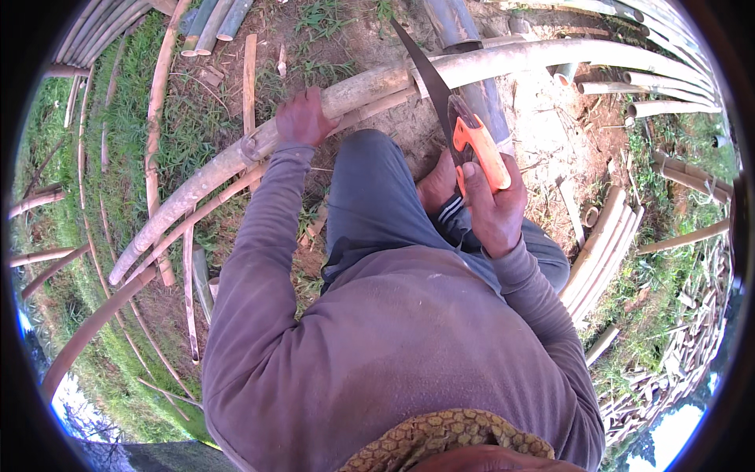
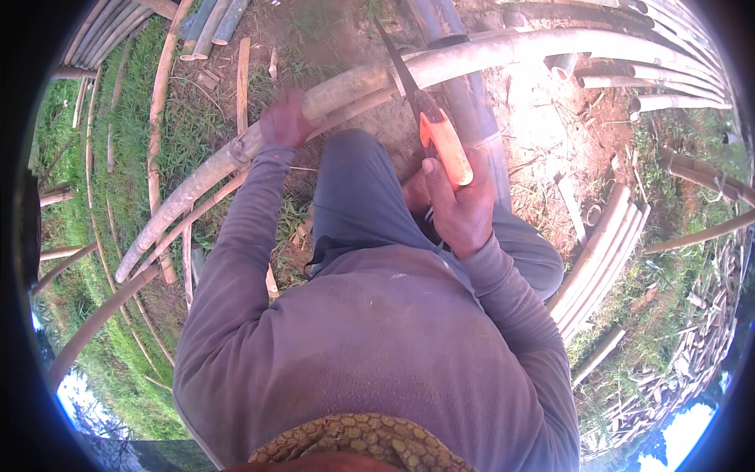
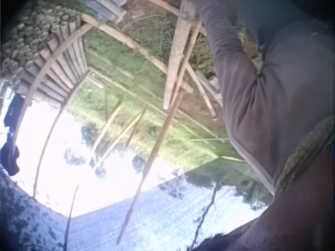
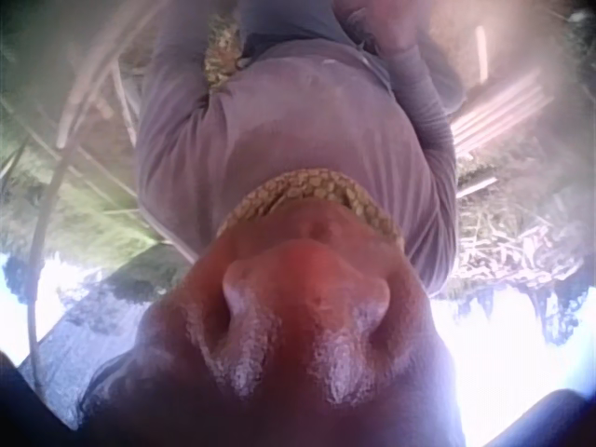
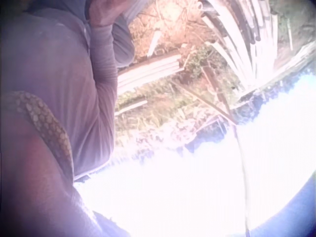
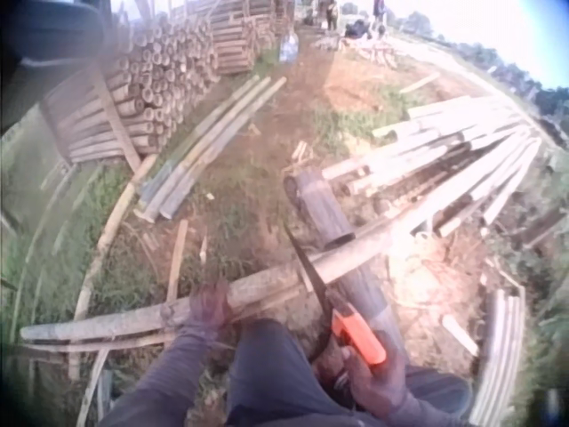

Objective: The person sits on the ground and uses a hand saw to cut long bamboo poles into shorter sections. They position each pole on a makeshift support, saw through it, and then move the cut pieces aside.

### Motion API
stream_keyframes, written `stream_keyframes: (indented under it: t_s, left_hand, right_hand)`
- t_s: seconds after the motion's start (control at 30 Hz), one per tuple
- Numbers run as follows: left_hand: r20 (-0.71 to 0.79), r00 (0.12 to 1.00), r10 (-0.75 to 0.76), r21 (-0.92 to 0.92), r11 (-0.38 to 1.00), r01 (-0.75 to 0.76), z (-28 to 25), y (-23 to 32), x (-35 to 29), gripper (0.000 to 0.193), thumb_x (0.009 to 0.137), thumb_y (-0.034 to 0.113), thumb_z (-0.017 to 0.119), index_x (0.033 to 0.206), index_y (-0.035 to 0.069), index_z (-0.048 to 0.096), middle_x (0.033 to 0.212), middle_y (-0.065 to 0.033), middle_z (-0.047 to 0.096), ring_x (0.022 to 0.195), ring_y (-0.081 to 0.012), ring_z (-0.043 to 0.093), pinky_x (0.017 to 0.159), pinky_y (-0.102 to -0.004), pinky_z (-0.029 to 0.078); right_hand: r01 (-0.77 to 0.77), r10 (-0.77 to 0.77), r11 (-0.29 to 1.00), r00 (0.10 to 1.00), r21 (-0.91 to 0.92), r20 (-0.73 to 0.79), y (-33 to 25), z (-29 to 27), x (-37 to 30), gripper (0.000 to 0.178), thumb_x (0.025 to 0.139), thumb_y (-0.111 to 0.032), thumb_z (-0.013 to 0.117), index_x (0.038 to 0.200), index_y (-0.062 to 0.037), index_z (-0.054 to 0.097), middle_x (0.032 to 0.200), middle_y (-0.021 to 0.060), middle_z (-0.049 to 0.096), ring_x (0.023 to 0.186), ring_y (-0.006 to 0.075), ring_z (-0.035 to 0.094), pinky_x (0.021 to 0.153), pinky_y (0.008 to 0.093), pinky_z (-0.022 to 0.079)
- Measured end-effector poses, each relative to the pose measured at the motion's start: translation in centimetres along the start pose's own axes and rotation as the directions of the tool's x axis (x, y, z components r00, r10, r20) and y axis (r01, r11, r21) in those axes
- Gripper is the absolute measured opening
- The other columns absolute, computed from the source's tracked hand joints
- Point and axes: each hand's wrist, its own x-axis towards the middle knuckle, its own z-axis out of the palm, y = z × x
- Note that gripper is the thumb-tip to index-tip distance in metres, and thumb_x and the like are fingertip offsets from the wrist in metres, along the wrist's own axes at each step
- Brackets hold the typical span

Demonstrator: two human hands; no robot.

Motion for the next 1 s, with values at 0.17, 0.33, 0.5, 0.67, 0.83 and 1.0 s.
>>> stream_keyframes:
  t_s: [0.17, 0.33, 0.5, 0.67, 0.83, 1.0]
  left_hand:
    - [-0.089, 0.996, -0.009, -0.034, 0.999, 0.006, -0.1, -0.3, -0.3, 0.069, 0.064, 0.055, 0.096, 0.106, 0.012, 0.062, 0.094, -0.0124, 0.073, 0.095, -0.0339, 0.072, 0.081, -0.0497, 0.055]
    - [-0.114, 0.993, 0.006, -0.041, 0.999, -0.011, 0.8, -0.6, 0.4, 0.07, 0.063, 0.057, 0.097, 0.104, 0.012, 0.062, 0.094, -0.0118, 0.073, 0.094, -0.0331, 0.071, 0.081, -0.0493, 0.055]
    - [-0.171, 0.984, 0.053, 0.016, 0.999, -0.051, 1.7, -1.6, 0.4, 0.069, 0.069, 0.065, 0.09, 0.107, 0.012, 0.066, 0.102, -0.01, 0.072, 0.085, -0.0308, 0.073, 0.074, -0.0472, 0.055]
    - [-0.079, 0.997, -0.009, -0.022, 1.0, 0.007, 1.2, -1.7, 1.3, 0.07, 0.071, 0.064, 0.088, 0.113, 0.012, 0.067, 0.106, -0.0104, 0.073, 0.095, -0.0311, 0.074, 0.082, -0.048, 0.056]
    - [-0.041, 0.999, -0.014, -0.005, 1.0, 0.014, 1.8, -1.4, 0.9, 0.072, 0.07, 0.058, 0.09, 0.121, 0.013, 0.067, 0.11, -0.0111, 0.074, 0.103, -0.0317, 0.074, 0.09, -0.0487, 0.055]
    - [-0.13, 0.991, -0.042, -0.031, 0.999, 0.038, 1.0, -1.8, 2.0, 0.067, 0.063, 0.045, 0.098, 0.112, 0.014, 0.064, 0.102, -0.0075, 0.074, 0.101, -0.0302, 0.072, 0.088, -0.0481, 0.054]
  right_hand:
    - [-0.226, 0.221, 0.97, 0.973, 0.087, 0.071, -5.1, -0.9, 2.6, 0.028, 0.103, -0.018, 0.074, 0.115, 0.0047, 0.065, 0.079, 0.0029, 0.064, 0.069, 0.009, 0.058, 0.062, 0.0281, 0.048]
    - [-0.186, 0.188, 0.982, 0.977, -0.033, 0.101, -5.5, 0.4, 5.4, 0.027, 0.102, -0.02, 0.074, 0.107, 0.0046, 0.064, 0.077, 0.0029, 0.062, 0.066, 0.0101, 0.056, 0.058, 0.0297, 0.047]
    - [-0.234, 0.24, 0.968, 0.969, -0.094, 0.064, -5.8, 1.4, 4.8, 0.024, 0.099, -0.015, 0.073, 0.111, 0.0053, 0.066, 0.081, 0.0074, 0.063, 0.068, 0.0149, 0.059, 0.063, 0.0325, 0.049]
    - [-0.046, 0.059, 0.984, 0.996, -0.172, 0.07, -4.6, 4.1, 8.0, 0.016, 0.103, -0.011, 0.071, 0.109, 0.0024, 0.067, 0.073, -0.0008, 0.063, 0.059, 0.0036, 0.053, 0.051, 0.0237, 0.042]
    - [-0.129, 0.129, 0.989, 0.992, -0.07, -0.005, -4.4, 3.1, 5.5, 0.016, 0.102, -0.012, 0.072, 0.106, 0.003, 0.068, 0.077, 0.0008, 0.066, 0.061, 0.0053, 0.055, 0.054, 0.025, 0.044]
    - [-0.067, 0.068, 0.995, 0.998, -0.077, 0.01, -4.8, 2.6, 4.7, 0.021, 0.099, -0.013, 0.071, 0.108, 0.006, 0.068, 0.08, 0.0072, 0.068, 0.07, 0.0117, 0.061, 0.063, 0.03, 0.05]
